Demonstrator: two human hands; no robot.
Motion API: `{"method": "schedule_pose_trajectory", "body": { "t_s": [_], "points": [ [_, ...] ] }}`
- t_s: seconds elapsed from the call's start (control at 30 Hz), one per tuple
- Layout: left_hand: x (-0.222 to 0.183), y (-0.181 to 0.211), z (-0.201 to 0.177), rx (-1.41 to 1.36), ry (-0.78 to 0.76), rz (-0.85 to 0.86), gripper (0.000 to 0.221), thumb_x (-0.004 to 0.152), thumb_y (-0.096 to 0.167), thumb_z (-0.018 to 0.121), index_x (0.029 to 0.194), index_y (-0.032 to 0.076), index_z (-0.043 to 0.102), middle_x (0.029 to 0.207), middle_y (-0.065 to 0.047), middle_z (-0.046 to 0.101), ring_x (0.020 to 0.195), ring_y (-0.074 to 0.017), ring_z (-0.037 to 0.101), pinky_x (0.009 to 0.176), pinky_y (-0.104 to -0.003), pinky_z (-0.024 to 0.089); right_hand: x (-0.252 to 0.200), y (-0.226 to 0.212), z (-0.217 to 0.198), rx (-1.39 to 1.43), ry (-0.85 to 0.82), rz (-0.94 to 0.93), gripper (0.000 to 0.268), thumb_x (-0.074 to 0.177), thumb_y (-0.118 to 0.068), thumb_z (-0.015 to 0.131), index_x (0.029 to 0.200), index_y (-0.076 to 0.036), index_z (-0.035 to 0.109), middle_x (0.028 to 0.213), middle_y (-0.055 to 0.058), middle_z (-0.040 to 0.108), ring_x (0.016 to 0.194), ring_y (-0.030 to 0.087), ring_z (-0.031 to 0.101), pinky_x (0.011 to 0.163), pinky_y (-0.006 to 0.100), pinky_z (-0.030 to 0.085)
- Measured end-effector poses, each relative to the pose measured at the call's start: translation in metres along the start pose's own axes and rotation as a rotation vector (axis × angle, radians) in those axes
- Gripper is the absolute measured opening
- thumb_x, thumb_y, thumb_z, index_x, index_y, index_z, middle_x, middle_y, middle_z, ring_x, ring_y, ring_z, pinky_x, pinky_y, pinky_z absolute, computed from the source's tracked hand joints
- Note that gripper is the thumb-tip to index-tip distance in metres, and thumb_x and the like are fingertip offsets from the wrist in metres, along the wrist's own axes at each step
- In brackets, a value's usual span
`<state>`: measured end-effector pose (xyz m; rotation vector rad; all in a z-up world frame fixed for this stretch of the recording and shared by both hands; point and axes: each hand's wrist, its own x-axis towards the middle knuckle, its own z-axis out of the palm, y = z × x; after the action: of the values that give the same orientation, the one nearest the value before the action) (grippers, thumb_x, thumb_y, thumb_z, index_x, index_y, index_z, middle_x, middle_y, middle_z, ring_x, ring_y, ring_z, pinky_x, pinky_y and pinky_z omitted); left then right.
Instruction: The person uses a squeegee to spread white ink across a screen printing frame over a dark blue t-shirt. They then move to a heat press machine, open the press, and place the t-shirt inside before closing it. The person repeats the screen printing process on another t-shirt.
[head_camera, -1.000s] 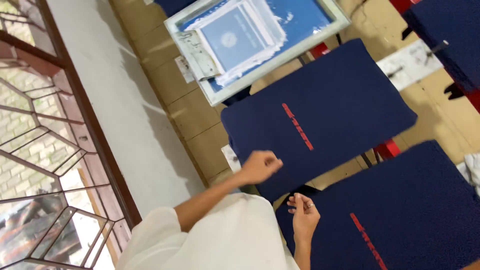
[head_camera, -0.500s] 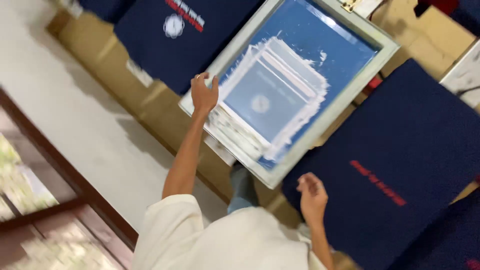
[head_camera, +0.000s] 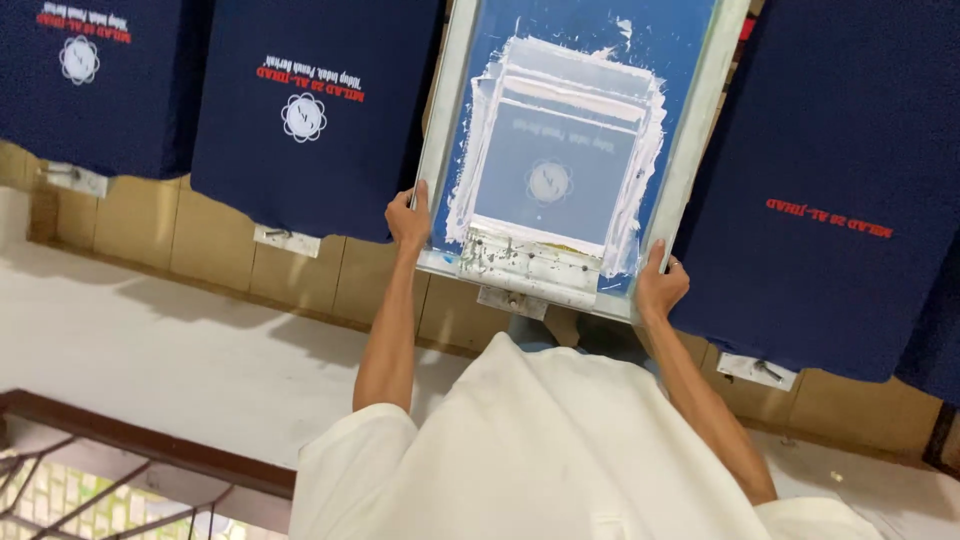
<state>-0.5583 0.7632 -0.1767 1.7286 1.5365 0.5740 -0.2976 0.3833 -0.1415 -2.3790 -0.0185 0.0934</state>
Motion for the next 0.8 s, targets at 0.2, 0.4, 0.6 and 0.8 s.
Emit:
{"method": "schedule_pose_trajectory", "body": {
  "t_s": [0.2, 0.4, 0.6, 0.8],
  "points": [
    [-0.017, 0.041, -0.024, -0.020, 0.117, 0.090, 0.045, 0.100, 0.055, 0.064, 0.098, 0.013, 0.081, 0.086, -0.012, 0.073, 0.089, -0.0380, 0.071, 0.080, -0.044, 0.056, 0.009, -0.004, -0.024, 0.022, 0.045, -0.036, 0.052, 0.104, -0.059, 0.072, 0.095, -0.008, 0.081, 0.083, 0.020, 0.072, 0.093, 0.041, 0.070, 0.083, 0.040, 0.052],
    [-0.068, 0.116, 0.001, -0.141, 0.168, 0.204, 0.030, 0.098, 0.044, 0.068, 0.096, 0.017, 0.081, 0.085, -0.008, 0.072, 0.088, -0.0295, 0.072, 0.079, -0.038, 0.054, 0.093, 0.072, -0.088, 0.213, 0.088, -0.158, 0.045, 0.114, -0.027, 0.077, 0.070, -0.015, 0.069, 0.061, -0.004, 0.052, 0.068, 0.009, 0.046, 0.066, 0.027, 0.034],
    [-0.188, 0.199, 0.098, -0.374, 0.042, 0.223, 0.014, 0.094, 0.022, 0.068, 0.095, 0.011, 0.078, 0.092, -0.005, 0.074, 0.086, -0.0209, 0.070, 0.080, -0.035, 0.052, 0.166, 0.125, -0.232, 0.387, 0.177, 0.052, 0.065, 0.123, -0.024, 0.077, 0.076, -0.028, 0.033, 0.075, -0.009, 0.030, 0.071, 0.006, 0.026, 0.061, 0.035, 0.015],
    [-0.285, 0.244, 0.212, -0.272, -0.026, 0.172, 0.034, 0.095, 0.039, 0.064, 0.074, 0.012, 0.059, 0.068, -0.007, 0.061, 0.064, -0.0272, 0.058, 0.065, -0.046, 0.042, 0.259, 0.283, -0.303, 0.301, 0.386, 0.115, 0.031, 0.105, -0.020, 0.084, 0.085, -0.024, 0.061, 0.085, -0.006, 0.058, 0.078, 0.007, 0.056, 0.061, 0.034, 0.046]
  ]
}}
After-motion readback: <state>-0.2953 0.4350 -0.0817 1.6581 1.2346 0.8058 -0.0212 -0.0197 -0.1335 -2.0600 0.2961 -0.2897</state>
